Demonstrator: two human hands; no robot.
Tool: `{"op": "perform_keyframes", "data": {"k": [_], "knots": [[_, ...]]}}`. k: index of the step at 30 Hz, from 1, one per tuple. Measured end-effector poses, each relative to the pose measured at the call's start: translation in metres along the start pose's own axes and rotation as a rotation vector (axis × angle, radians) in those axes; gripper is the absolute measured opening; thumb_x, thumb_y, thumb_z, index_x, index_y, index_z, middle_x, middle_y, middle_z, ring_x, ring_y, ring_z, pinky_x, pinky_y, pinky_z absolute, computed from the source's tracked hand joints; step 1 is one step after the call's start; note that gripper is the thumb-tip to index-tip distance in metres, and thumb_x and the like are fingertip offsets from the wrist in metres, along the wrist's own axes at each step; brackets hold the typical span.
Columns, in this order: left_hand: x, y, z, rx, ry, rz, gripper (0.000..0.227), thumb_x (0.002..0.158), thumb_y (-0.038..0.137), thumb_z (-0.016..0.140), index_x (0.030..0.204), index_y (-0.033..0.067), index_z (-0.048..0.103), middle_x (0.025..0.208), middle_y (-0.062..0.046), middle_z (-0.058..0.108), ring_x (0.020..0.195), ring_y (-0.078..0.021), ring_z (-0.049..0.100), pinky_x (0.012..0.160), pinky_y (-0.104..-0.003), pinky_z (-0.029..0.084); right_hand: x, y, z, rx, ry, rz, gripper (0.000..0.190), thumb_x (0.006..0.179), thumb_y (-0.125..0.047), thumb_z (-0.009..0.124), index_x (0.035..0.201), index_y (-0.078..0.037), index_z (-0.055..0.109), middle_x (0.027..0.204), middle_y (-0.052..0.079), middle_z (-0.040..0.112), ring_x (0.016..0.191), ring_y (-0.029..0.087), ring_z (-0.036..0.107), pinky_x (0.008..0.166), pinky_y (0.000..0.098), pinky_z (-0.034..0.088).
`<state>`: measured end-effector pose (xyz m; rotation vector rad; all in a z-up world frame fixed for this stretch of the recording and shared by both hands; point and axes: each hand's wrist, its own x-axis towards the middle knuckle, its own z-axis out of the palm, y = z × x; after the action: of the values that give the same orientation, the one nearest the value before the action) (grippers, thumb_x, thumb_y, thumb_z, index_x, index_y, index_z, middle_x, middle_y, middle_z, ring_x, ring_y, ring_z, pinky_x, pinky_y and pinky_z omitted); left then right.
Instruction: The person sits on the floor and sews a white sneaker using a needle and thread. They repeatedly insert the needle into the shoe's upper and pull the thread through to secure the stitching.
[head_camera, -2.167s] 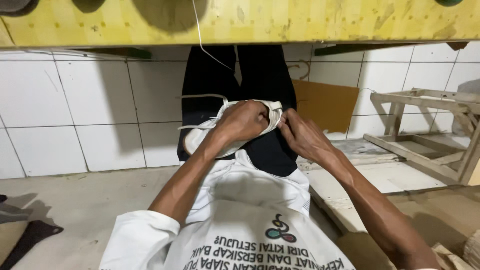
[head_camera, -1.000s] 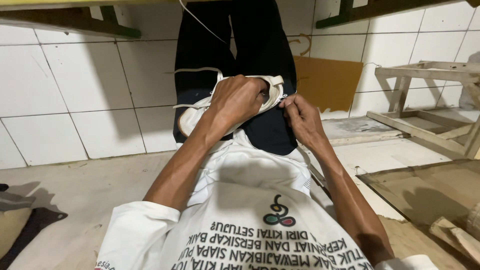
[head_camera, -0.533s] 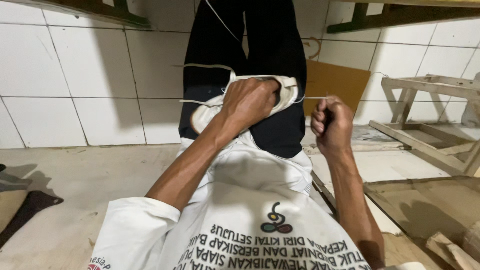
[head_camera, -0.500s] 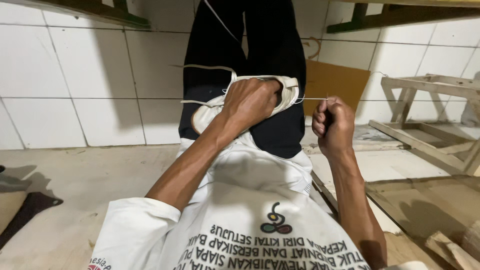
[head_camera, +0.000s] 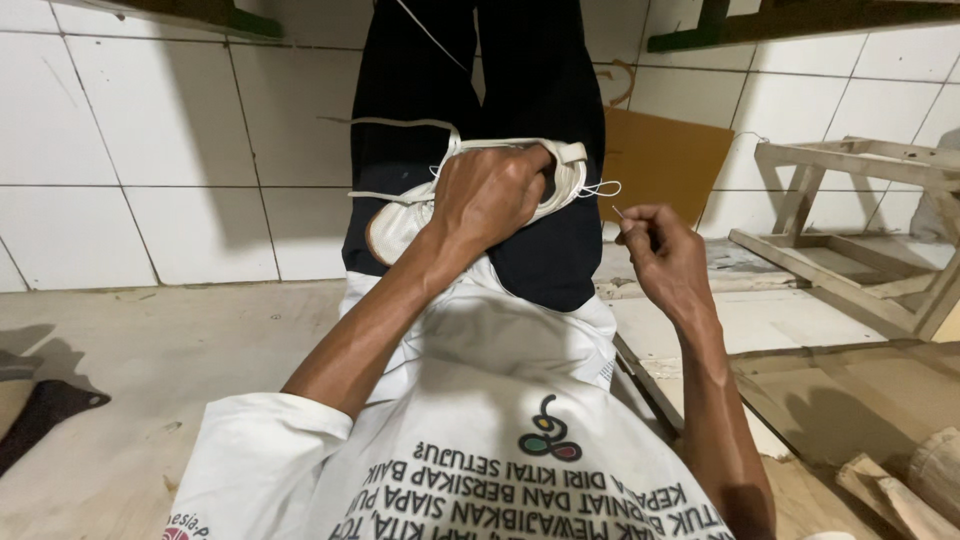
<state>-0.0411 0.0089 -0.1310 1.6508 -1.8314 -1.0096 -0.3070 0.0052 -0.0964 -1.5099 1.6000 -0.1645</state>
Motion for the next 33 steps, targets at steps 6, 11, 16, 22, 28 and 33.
{"op": "perform_keyframes", "data": {"k": [6,11,16,22,28,33], "knots": [[-0.001,-0.004,-0.002,-0.019,0.004,0.000,0.015,0.091,0.014,0.060,0.099,0.0128,0.072,0.078,-0.015,0.073,0.074,-0.0461,0.072,0.064,-0.060,0.057,0.003,-0.016,0.007,0.119,0.117,-0.161,0.010,0.105,-0.003,0.066,0.114,0.001,0.068,0.088,0.015,0.074,0.070,0.019,0.065,0.067,0.0323,0.052],[0.000,0.001,-0.007,-0.042,0.008,-0.020,0.017,0.091,0.013,0.059,0.102,0.0118,0.072,0.081,-0.016,0.074,0.076,-0.0464,0.072,0.065,-0.061,0.057,0.012,-0.012,0.010,0.032,0.043,-0.152,0.008,0.102,-0.005,0.072,0.109,-0.002,0.073,0.085,0.014,0.073,0.069,0.020,0.065,0.063,0.0335,0.050],[0.001,-0.002,-0.004,-0.048,0.012,-0.021,0.016,0.091,0.014,0.059,0.100,0.0108,0.072,0.083,-0.016,0.074,0.077,-0.0475,0.072,0.066,-0.061,0.057,0.009,-0.010,0.024,0.171,-0.032,-0.043,0.012,0.100,-0.006,0.071,0.111,-0.002,0.072,0.086,0.011,0.073,0.071,0.015,0.064,0.067,0.0300,0.053],[0.001,-0.005,0.000,-0.044,0.016,-0.042,0.014,0.091,0.014,0.060,0.097,0.0157,0.072,0.078,-0.011,0.073,0.074,-0.0443,0.072,0.065,-0.059,0.058,0.017,0.012,0.043,0.324,-0.019,-0.017,0.017,0.103,-0.008,0.067,0.117,0.001,0.068,0.089,0.013,0.074,0.068,0.015,0.066,0.061,0.0252,0.053],[0.004,-0.006,-0.001,-0.035,0.005,-0.048,0.013,0.091,0.017,0.059,0.095,0.0150,0.071,0.079,-0.014,0.073,0.075,-0.0469,0.072,0.065,-0.062,0.057,0.008,0.016,0.036,0.490,0.050,-0.061,0.015,0.104,-0.007,0.066,0.118,0.000,0.063,0.090,0.012,0.072,0.070,0.014,0.067,0.064,0.0235,0.054],[0.007,-0.009,-0.001,-0.089,0.005,-0.096,0.013,0.089,0.022,0.058,0.091,0.0208,0.071,0.074,-0.011,0.072,0.076,-0.0463,0.071,0.068,-0.061,0.056,0.008,0.018,0.023,0.820,0.226,-0.169,0.010,0.104,-0.003,0.063,0.111,-0.003,0.055,0.081,0.016,0.063,0.065,0.018,0.064,0.066,0.0260,0.055]]}}
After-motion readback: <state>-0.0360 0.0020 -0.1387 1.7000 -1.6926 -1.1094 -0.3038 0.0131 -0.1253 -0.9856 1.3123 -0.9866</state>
